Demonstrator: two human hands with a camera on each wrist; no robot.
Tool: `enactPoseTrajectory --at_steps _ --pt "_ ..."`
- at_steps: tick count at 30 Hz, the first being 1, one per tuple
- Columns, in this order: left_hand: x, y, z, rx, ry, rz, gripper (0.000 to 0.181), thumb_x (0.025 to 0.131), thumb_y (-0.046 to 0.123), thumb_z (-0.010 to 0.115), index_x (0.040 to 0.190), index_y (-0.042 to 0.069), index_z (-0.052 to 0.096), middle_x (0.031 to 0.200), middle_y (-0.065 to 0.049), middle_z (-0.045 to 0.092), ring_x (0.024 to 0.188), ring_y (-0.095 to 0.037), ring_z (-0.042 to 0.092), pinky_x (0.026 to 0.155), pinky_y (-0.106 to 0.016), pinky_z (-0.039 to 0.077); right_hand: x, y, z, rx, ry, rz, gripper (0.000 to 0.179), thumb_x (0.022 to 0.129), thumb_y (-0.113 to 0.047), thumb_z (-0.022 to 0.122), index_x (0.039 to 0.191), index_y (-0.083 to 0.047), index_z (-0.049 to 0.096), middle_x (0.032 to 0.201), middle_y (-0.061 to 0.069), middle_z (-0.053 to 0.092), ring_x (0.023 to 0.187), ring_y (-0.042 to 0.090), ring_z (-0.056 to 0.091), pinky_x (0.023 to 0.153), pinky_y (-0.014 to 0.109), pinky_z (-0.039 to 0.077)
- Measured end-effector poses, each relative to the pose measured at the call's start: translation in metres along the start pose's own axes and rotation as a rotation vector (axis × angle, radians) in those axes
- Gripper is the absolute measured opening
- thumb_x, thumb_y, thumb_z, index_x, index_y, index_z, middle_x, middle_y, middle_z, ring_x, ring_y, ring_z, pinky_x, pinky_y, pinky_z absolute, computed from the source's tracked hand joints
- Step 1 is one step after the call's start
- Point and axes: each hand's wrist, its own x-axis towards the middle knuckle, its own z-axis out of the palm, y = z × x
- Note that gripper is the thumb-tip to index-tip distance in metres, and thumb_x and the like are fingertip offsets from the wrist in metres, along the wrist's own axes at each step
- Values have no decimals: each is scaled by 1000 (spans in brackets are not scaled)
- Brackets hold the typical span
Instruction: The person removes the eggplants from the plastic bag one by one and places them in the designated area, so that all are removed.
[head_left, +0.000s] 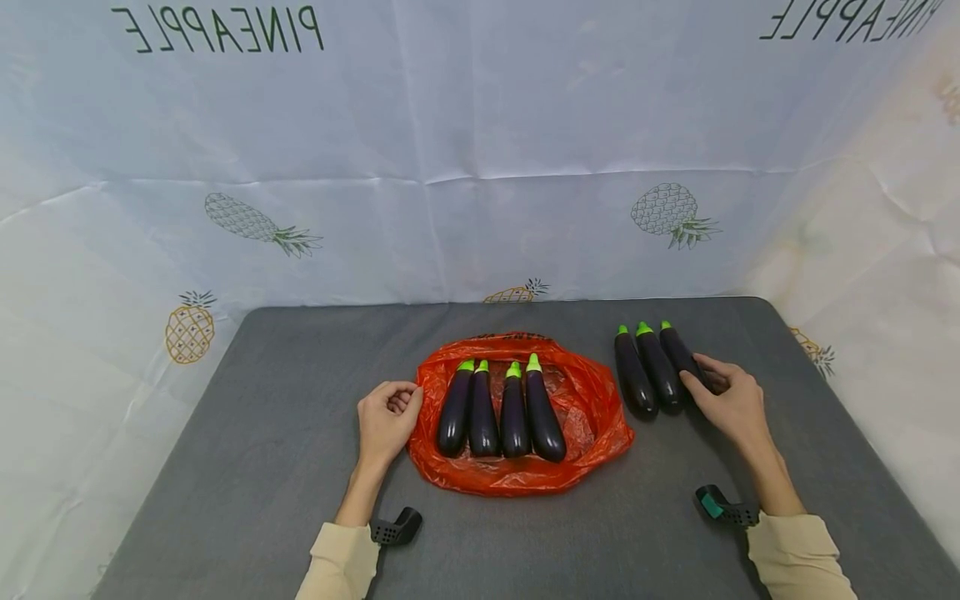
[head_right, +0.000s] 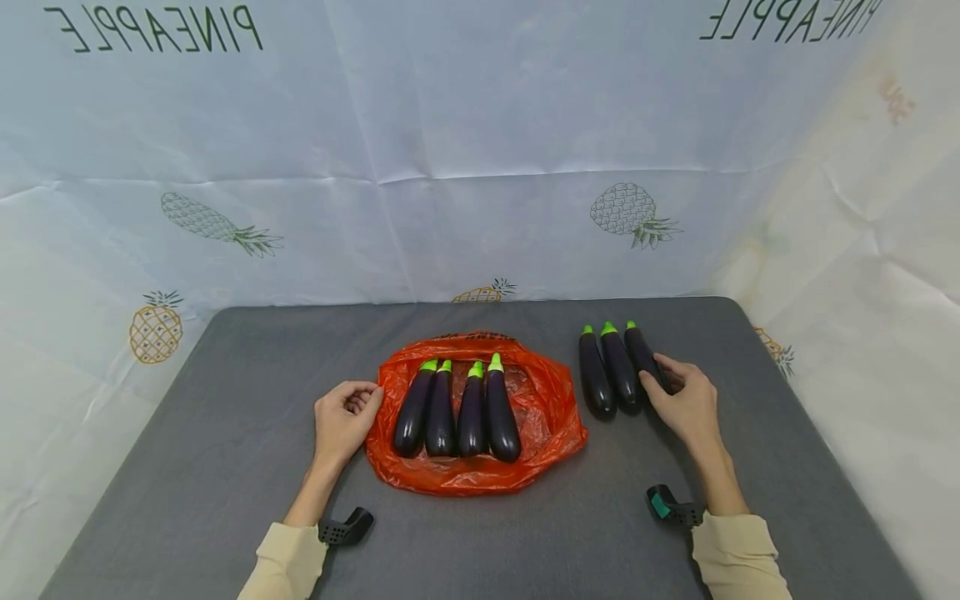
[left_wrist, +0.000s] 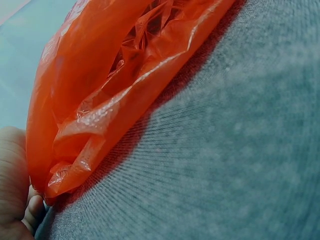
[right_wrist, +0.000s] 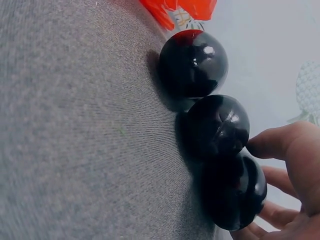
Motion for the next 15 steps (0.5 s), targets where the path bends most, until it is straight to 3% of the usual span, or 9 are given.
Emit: enactPoseTrajectory --at_steps 2,4,7,10,15 --pt "1 13 -2 -3 3 4 6 81 -9 77 78 -6 74 66 -18 65 56 -15 55 55 -4 39 0 0 0 3 8 -5 47 97 -24 69 136 2 63 131 35 60 109 52 66 70 9 46" --pt "1 12 -4 1 -11 4 5 82 -7 77 79 -5 74 67 -16 65 57 -13 56 55 -6 41 -1 0 0 14 15 -12 46 96 -22 69 135 3 63 131 35 60 109 52 65 68 0 35" --pt "1 6 -5 4 -28 17 5 83 -2 78 80 0 75 67 -10 66 58 -7 56 55 -8 43 -2 -1 -1 21 30 -19 45 95 -20 70 134 2 64 130 33 61 105 42 68 70 -2 33" --pt "1 -6 -4 14 -40 21 5 84 3 79 80 4 76 68 -7 67 59 -3 55 55 -10 45 -3 -1 -1 30 50 -28 44 95 -18 71 133 3 65 128 32 61 103 40 68 71 -3 34" --pt "1 -5 -4 16 -38 23 5 84 3 79 80 5 76 68 -6 67 59 -4 56 55 -10 45 -5 -4 -2 48 80 -20 43 96 -18 70 132 4 65 128 32 61 110 51 63 74 -5 32"
